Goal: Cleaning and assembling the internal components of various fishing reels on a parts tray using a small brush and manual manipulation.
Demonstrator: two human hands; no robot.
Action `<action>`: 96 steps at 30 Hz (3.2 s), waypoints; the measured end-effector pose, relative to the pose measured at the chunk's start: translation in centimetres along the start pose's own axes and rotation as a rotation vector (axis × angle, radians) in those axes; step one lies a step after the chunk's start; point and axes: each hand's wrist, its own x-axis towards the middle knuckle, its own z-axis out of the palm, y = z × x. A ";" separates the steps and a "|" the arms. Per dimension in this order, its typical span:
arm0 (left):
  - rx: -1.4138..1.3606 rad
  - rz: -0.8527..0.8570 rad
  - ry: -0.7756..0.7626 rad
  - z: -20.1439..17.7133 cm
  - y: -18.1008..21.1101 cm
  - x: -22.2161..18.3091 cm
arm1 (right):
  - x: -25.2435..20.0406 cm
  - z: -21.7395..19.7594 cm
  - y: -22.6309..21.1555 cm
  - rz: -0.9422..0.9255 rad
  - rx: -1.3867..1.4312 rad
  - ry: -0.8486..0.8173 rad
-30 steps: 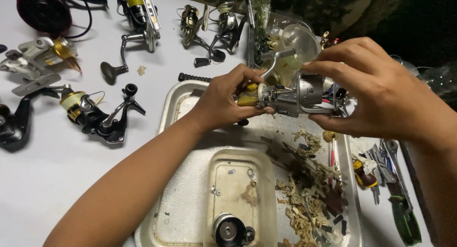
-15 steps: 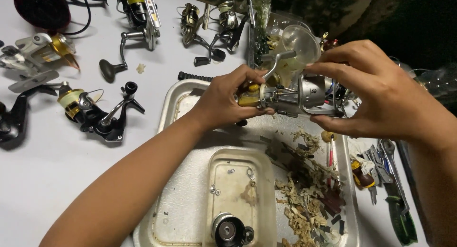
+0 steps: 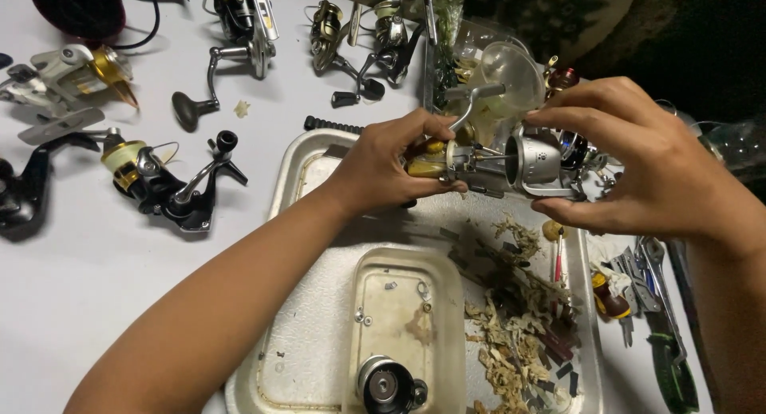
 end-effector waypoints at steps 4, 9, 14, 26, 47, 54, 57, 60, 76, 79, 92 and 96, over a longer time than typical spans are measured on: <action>0.003 -0.003 -0.005 0.1 -0.1 -0.1 | -0.3 0.2 0.1 0.055 0.109 -0.018; 0.003 0.042 0.015 0.4 -0.3 -0.1 | -1.3 1.7 0.6 0.184 0.575 -0.012; 0.015 0.091 0.005 0.6 -0.2 0.1 | -2.5 3.2 1.1 0.271 0.796 0.049; 0.001 0.137 -0.004 1.0 -0.2 0.3 | -4.5 5.0 3.1 0.288 0.973 0.110; 0.011 -0.054 -0.079 0.6 0.3 0.3 | 2.3 1.1 -3.2 -0.066 -0.192 -0.013; -0.128 -0.314 -0.143 0.6 0.3 0.5 | 4.3 0.8 -4.0 -0.110 -0.300 -0.078; -0.119 -0.343 -0.142 0.2 1.6 0.7 | 5.2 0.6 -4.2 -0.139 -0.335 -0.067; -0.205 -0.555 -0.176 -0.4 4.1 1.4 | 5.9 0.4 -4.3 -0.138 -0.348 -0.090; -0.644 -0.789 0.002 0.0 2.2 0.6 | 4.8 -0.3 -2.9 -0.193 0.046 0.079; -0.525 -0.742 -0.076 -0.2 3.2 0.8 | 2.2 1.8 -1.7 -0.066 0.387 0.251; -0.679 -0.716 -0.139 0.8 2.5 -0.5 | -0.8 8.2 -2.3 0.048 0.519 0.465; -0.808 -0.583 -0.061 1.2 0.8 -1.4 | -1.0 8.7 -2.8 0.084 0.424 0.532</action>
